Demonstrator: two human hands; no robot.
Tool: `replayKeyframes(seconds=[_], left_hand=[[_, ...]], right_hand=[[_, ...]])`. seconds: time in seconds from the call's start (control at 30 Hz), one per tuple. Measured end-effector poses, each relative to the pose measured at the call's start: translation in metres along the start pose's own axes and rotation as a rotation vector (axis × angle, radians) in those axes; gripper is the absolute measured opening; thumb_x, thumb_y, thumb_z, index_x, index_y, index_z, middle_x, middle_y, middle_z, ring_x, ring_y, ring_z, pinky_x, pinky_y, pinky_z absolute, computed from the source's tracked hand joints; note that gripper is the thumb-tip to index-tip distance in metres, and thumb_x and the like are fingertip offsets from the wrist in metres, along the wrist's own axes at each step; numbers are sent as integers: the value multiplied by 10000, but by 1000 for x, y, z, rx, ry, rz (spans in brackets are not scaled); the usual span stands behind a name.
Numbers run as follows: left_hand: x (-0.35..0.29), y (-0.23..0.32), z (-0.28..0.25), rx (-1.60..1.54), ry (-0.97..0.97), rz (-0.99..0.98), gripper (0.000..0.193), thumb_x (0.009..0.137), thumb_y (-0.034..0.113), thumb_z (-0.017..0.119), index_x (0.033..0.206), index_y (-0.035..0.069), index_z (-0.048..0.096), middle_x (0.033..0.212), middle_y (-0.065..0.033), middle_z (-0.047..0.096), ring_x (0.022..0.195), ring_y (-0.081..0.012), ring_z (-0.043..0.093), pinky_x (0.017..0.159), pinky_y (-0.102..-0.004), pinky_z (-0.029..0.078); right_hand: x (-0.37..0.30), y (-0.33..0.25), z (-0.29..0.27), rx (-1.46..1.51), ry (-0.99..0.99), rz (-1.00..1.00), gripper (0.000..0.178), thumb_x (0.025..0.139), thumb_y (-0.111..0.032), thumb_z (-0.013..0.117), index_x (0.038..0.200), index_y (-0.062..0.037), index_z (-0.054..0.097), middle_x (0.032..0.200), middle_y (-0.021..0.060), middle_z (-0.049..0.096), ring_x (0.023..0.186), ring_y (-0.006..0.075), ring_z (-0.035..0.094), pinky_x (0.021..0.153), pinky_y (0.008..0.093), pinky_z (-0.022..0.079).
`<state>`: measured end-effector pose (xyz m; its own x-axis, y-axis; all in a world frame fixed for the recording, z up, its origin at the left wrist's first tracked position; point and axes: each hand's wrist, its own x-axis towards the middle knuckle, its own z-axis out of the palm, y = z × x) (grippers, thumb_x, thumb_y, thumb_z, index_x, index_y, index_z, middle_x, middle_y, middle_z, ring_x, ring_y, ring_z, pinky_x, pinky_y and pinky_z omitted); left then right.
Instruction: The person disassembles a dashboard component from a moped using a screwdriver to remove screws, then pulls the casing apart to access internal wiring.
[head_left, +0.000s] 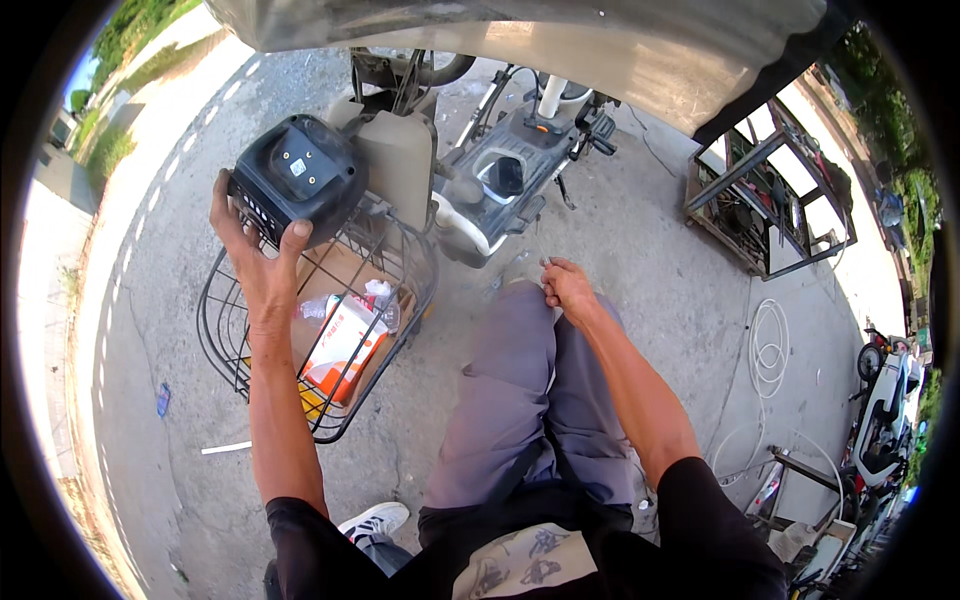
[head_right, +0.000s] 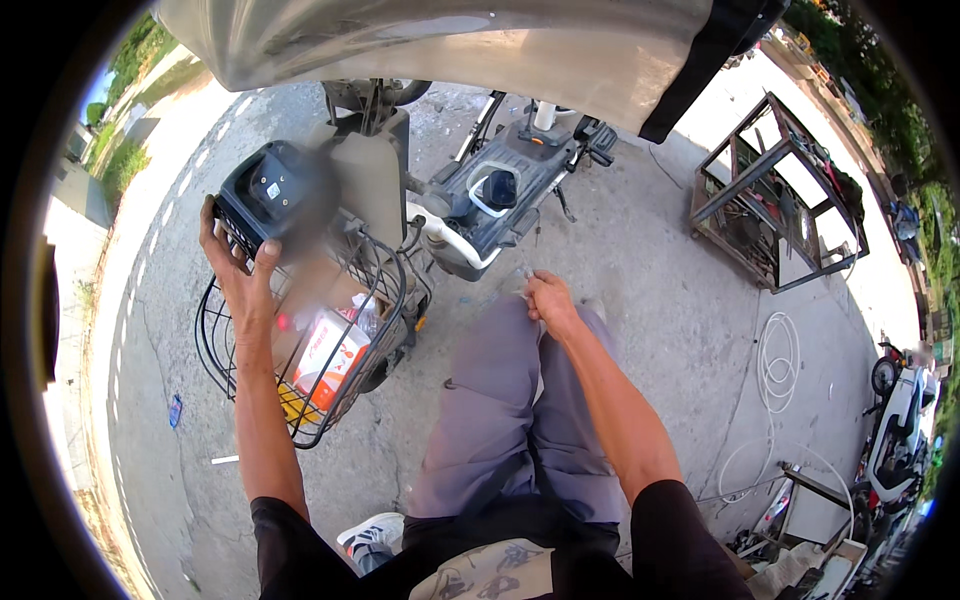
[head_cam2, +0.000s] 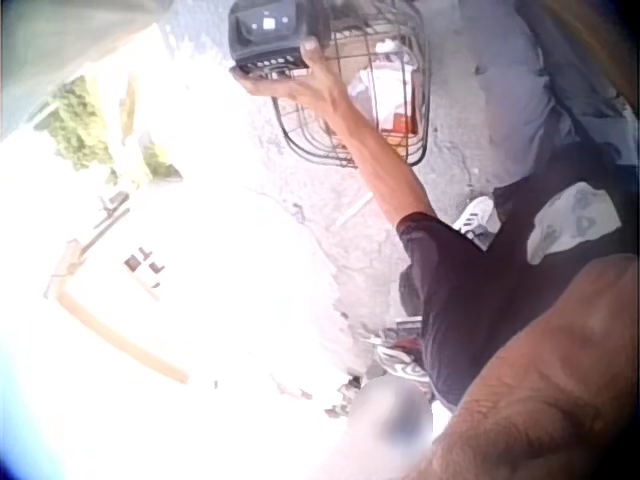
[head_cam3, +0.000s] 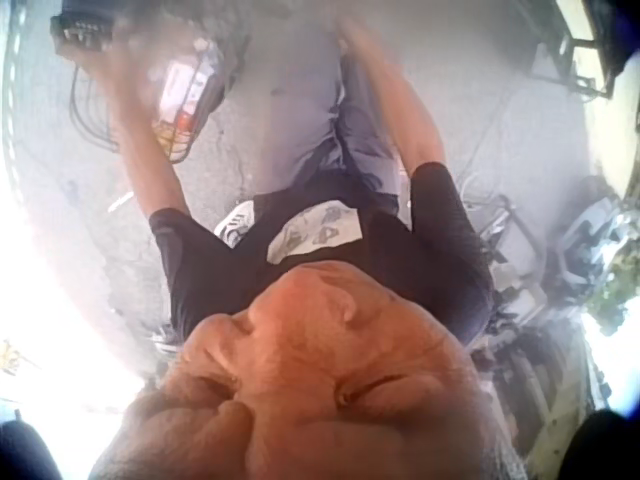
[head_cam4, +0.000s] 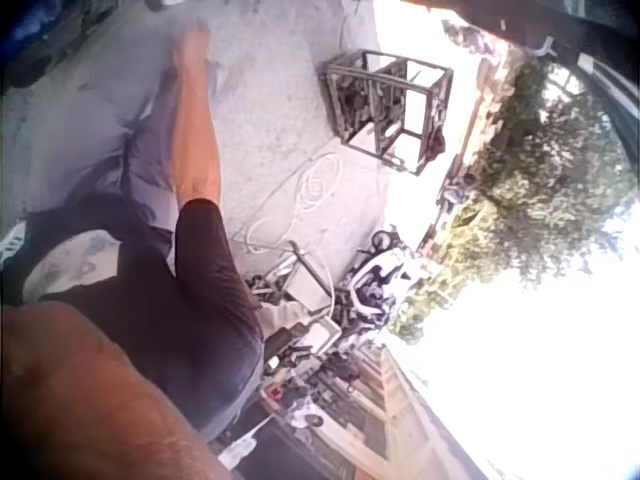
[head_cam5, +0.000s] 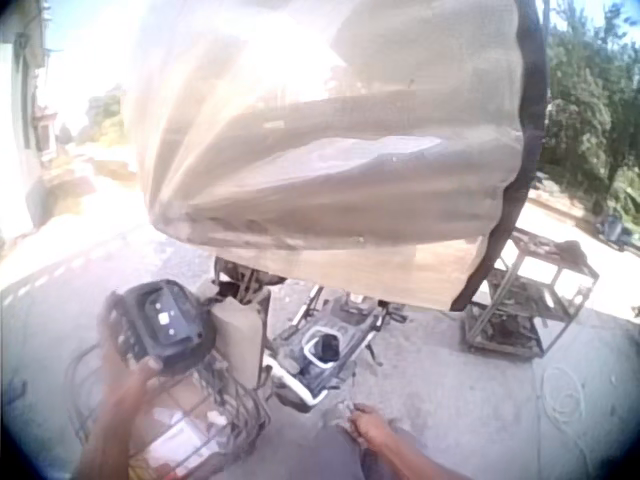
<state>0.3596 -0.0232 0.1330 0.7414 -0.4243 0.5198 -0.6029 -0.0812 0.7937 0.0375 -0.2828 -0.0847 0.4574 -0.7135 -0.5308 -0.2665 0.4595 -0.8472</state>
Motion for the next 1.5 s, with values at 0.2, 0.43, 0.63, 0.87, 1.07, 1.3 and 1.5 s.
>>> replayKeyframes(seconds=[0.2,0.43,0.63,0.87,1.07,1.3,1.5], left_hand=[[3,-12,-4,112,21,51,1273,752,805,760,1697,154,209,1642,-291,305,1489,-456,420,1197,-573,422],[2,-15,-6,129,18,31,1268,770,817,720,1702,142,186,1661,-287,276,1527,-483,362,1210,-616,404],[3,-6,1,43,19,-16,1334,759,836,738,1695,75,168,1633,-309,312,1525,-457,363,1227,-579,348],[3,-1,12,30,1,19,1227,839,814,678,1701,100,177,1650,-286,323,1528,-429,382,1212,-551,407],[2,-3,8,119,9,29,1191,864,839,582,1702,89,191,1673,-274,287,1537,-431,357,1211,-543,395],[0,-2,7,159,29,-1,1203,844,884,550,1704,116,206,1686,-264,281,1545,-442,346,1196,-566,414],[1,-8,0,204,45,28,1205,839,899,541,1701,122,217,1701,-252,270,1548,-456,341,1197,-574,416]], right_hand=[[93,19,44,-91,51,-65,525,952,-19,624,1469,62,574,844,62,646,652,132,598,546,296,504],[152,52,75,-139,157,-85,446,987,-46,609,1426,33,630,914,75,692,684,143,638,552,313,527],[190,80,81,-262,255,-134,391,987,-125,640,1349,12,691,934,109,740,682,176,684,573,345,550],[213,95,64,-297,254,-210,368,990,-95,627,1322,51,685,904,93,724,683,157,676,541,335,536],[195,82,82,-205,279,-125,276,976,-183,651,1177,-29,761,918,168,775,723,282,743,677,425,566],[196,76,80,-263,249,-129,280,980,-186,653,1183,-23,758,974,194,773,785,299,750,723,426,570],[187,67,96,-217,198,-77,282,987,-172,659,1207,-19,748,988,184,756,843,291,722,734,414,553]])
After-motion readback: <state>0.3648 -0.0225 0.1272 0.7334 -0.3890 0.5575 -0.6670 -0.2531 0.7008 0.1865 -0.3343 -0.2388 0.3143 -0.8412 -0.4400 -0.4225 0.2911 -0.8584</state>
